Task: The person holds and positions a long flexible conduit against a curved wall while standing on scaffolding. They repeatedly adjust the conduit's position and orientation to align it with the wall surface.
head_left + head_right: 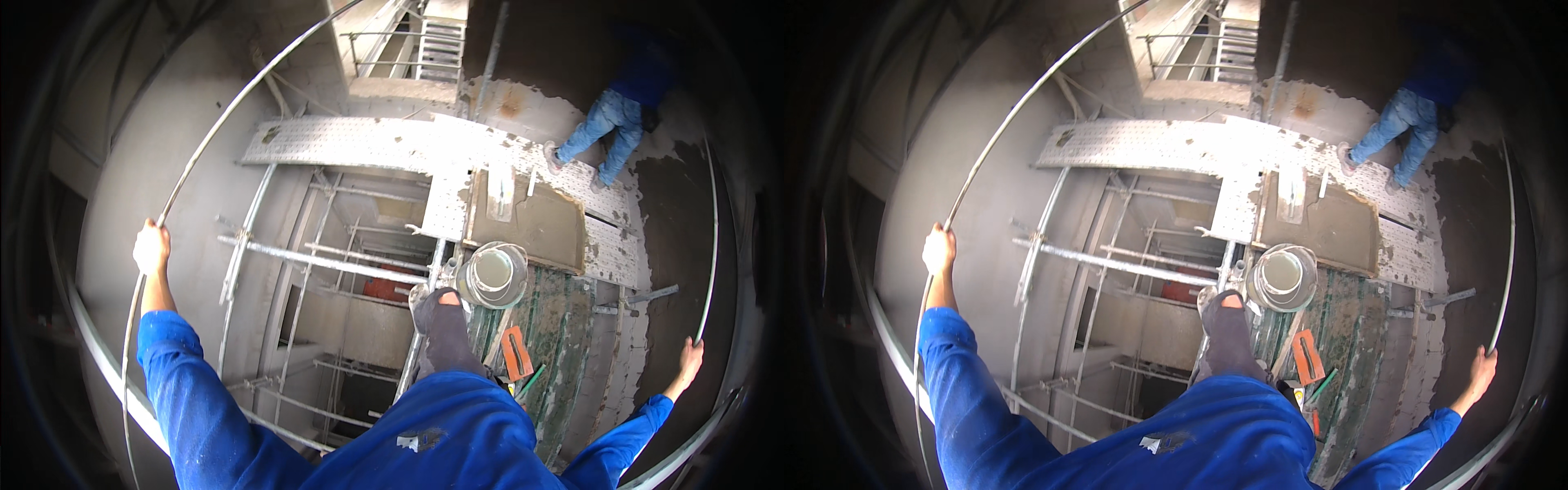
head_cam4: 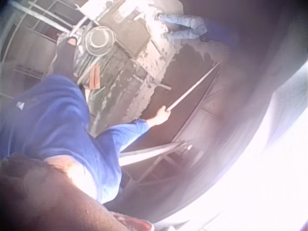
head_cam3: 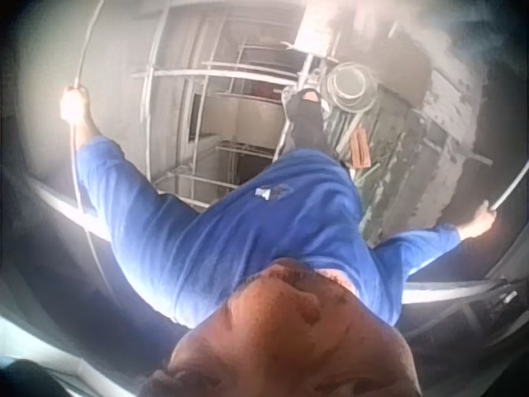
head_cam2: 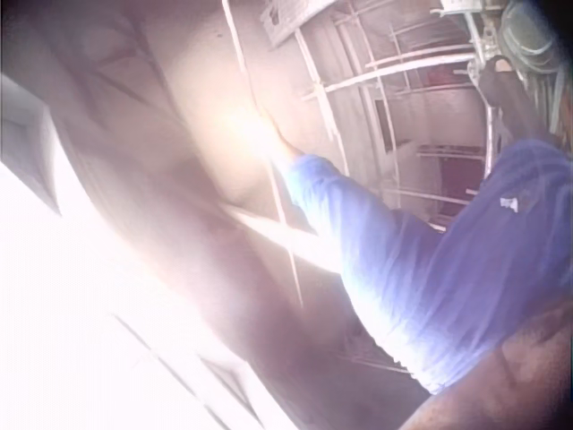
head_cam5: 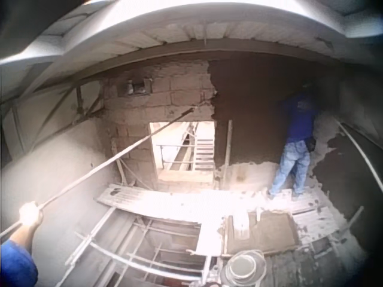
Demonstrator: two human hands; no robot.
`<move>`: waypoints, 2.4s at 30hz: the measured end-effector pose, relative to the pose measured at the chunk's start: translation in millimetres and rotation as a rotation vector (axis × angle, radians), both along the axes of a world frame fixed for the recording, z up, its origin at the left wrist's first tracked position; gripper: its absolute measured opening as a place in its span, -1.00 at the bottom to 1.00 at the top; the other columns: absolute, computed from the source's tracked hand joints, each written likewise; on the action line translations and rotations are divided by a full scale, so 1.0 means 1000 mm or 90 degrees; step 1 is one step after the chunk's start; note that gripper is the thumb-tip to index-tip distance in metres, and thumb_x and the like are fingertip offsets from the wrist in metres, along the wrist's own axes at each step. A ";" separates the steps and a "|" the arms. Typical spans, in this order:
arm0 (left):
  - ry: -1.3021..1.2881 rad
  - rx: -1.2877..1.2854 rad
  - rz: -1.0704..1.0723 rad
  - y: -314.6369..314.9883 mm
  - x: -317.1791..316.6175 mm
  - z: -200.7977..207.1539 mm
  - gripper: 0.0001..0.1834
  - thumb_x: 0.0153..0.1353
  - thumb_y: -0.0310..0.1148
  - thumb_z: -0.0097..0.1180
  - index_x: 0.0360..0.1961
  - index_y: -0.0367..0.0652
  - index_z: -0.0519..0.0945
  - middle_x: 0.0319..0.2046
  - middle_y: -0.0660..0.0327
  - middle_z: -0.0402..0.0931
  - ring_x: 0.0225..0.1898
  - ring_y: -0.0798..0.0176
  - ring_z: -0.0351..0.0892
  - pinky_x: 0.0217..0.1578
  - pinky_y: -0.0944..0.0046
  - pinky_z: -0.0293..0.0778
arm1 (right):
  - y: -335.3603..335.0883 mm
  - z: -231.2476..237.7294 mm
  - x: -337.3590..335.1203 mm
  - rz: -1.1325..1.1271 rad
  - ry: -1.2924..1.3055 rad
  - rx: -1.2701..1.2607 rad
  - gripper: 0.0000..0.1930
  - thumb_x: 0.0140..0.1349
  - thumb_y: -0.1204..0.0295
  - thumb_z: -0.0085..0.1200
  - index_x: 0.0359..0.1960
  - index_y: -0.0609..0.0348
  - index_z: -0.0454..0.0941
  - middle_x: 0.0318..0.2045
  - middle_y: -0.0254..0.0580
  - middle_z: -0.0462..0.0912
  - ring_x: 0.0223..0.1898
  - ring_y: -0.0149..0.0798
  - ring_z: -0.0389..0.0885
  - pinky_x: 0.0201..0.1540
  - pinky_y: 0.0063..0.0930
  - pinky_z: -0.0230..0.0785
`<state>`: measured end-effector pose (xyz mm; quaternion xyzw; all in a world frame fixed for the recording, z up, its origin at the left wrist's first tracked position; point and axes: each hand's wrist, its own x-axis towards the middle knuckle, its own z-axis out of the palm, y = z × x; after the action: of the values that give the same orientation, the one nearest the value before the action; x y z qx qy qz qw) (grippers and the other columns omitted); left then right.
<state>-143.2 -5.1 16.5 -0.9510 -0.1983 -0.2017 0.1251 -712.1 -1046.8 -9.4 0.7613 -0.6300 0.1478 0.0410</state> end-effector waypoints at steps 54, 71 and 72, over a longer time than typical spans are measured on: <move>-0.035 -0.003 0.008 0.003 0.000 -0.001 -0.82 0.27 -0.26 0.05 -0.28 -0.14 0.55 -0.43 -0.05 0.66 -0.35 -0.13 0.71 -0.30 -0.05 0.63 | 0.049 0.011 0.025 -0.038 -0.064 -0.030 -0.45 0.33 0.20 0.02 0.30 0.16 0.33 0.00 0.26 0.60 0.07 0.25 0.54 0.07 0.00 0.42; -0.045 -0.033 0.024 0.002 0.002 0.000 -0.84 0.24 -0.29 0.07 -0.29 -0.14 0.58 -0.41 -0.06 0.66 -0.32 -0.15 0.70 -0.26 -0.07 0.61 | 0.055 0.015 0.029 -0.055 -0.064 -0.031 -0.48 0.31 0.19 0.03 0.27 0.11 0.36 -0.05 0.23 0.62 0.04 0.25 0.57 0.04 0.04 0.43; -0.048 -0.028 0.012 0.003 0.002 -0.001 -0.84 0.25 -0.29 0.07 -0.28 -0.14 0.58 -0.41 -0.06 0.67 -0.32 -0.15 0.70 -0.26 -0.07 0.62 | 0.059 0.016 0.031 -0.062 -0.066 -0.024 -0.48 0.31 0.19 0.04 0.27 0.09 0.35 -0.06 0.22 0.63 0.03 0.24 0.57 0.03 0.04 0.44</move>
<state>-141.0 -2.6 15.1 -0.9432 -0.2165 -0.2318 0.0988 -681.2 -987.5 7.0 0.7203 -0.6645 0.1966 0.0295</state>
